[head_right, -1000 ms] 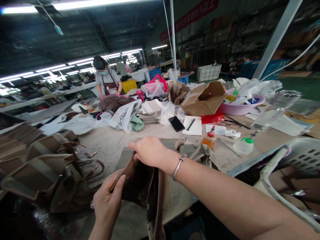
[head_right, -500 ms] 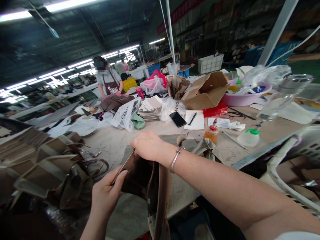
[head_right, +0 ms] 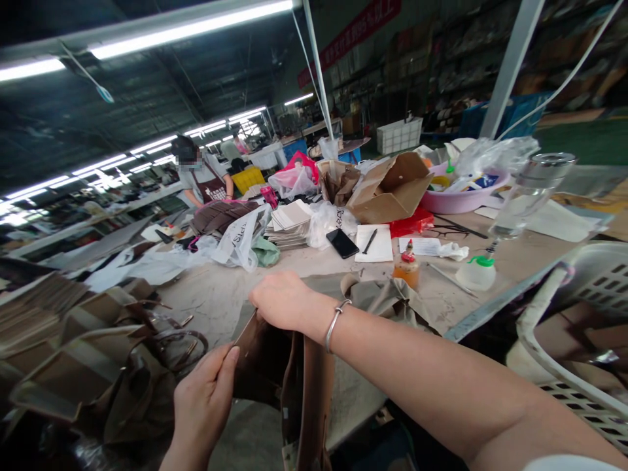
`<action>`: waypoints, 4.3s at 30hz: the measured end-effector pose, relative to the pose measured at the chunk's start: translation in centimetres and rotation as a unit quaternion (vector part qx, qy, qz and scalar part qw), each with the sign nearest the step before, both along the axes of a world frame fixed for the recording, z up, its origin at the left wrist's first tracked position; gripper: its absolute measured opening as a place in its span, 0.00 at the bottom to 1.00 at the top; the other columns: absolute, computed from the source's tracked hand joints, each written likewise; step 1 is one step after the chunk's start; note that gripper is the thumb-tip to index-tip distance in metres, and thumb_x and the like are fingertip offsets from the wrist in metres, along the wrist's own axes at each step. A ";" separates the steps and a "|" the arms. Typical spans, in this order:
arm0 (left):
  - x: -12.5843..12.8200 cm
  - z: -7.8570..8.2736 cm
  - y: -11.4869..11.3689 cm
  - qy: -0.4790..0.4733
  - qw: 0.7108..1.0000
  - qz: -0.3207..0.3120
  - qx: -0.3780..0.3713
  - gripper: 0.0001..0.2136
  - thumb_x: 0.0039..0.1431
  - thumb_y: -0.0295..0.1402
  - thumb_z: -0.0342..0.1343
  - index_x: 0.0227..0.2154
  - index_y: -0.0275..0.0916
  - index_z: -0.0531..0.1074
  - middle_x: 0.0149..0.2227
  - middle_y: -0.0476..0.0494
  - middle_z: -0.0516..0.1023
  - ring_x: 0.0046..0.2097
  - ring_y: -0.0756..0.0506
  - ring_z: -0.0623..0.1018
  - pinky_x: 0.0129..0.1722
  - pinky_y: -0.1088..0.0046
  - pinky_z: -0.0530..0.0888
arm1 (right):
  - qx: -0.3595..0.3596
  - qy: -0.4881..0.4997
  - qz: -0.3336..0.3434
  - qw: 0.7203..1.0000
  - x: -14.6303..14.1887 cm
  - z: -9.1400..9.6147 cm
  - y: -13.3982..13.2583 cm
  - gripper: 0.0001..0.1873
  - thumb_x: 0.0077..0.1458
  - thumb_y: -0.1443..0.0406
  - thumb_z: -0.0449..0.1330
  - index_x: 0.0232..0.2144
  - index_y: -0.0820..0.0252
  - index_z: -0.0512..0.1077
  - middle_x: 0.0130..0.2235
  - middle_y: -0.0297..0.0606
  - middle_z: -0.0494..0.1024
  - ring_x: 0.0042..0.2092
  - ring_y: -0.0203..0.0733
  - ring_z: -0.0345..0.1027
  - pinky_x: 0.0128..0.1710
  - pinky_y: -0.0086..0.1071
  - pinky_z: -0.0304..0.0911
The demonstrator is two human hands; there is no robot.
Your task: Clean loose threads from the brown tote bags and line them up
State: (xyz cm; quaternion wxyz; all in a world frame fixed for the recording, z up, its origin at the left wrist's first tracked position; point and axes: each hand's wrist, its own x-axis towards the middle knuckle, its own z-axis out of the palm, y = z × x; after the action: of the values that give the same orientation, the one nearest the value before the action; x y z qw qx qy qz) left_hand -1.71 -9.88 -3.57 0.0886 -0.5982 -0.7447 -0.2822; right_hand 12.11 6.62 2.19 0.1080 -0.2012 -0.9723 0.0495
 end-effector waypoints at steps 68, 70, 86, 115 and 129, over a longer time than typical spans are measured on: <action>0.1 4.8 10.7 0.133 0.953 0.002 -0.273 0.14 0.58 0.39 0.45 0.22 0.39 0.68 0.21 0.47 0.73 0.26 0.48 0.72 0.24 0.73 0.54 | 0.001 0.125 -0.084 0.989 3.9 0.5 4.9 0.20 0.49 0.58 0.60 0.46 0.53 0.69 0.44 0.38 0.69 0.42 0.42 0.66 0.39 0.32 0.59; 0.3 4.9 10.9 0.136 0.952 0.005 -0.274 0.14 0.57 0.39 0.45 0.22 0.40 0.68 0.21 0.47 0.73 0.26 0.47 0.72 0.24 0.73 0.53 | -0.005 0.112 -0.070 0.991 3.7 0.3 5.0 0.16 0.50 0.60 0.59 0.43 0.54 0.71 0.43 0.37 0.70 0.42 0.42 0.66 0.39 0.31 0.59; 0.7 4.9 10.8 0.137 0.953 0.013 -0.272 0.14 0.59 0.39 0.41 0.27 0.41 0.70 0.27 0.45 0.77 0.32 0.43 0.76 0.27 0.72 0.60 | -0.049 0.087 -0.048 0.994 1.7 0.7 4.5 0.21 0.45 0.54 0.60 0.41 0.58 0.70 0.44 0.41 0.71 0.45 0.46 0.65 0.43 0.35 0.59; 0.8 4.7 10.7 0.137 0.949 0.008 -0.284 0.14 0.61 0.36 0.39 0.32 0.39 0.70 0.30 0.40 0.78 0.34 0.40 0.77 0.31 0.69 0.65 | 0.056 0.011 -0.110 0.992 0.5 0.3 3.7 0.10 0.54 0.61 0.55 0.38 0.58 0.71 0.38 0.42 0.77 0.41 0.46 0.70 0.37 0.34 0.63; 0.6 4.7 10.6 0.119 0.952 0.002 -0.283 0.14 0.62 0.36 0.39 0.32 0.39 0.69 0.30 0.40 0.78 0.34 0.42 0.77 0.30 0.70 0.64 | 0.057 -0.018 -0.117 0.991 0.1 0.5 3.4 0.11 0.56 0.61 0.54 0.35 0.58 0.74 0.37 0.43 0.77 0.40 0.46 0.70 0.35 0.33 0.63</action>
State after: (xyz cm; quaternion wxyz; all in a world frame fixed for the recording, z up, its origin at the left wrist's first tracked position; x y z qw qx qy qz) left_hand -1.07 0.72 1.12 0.0040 -0.6263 -0.7795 0.0137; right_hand 12.25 10.02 2.74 0.1072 -0.3079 -0.9451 -0.0223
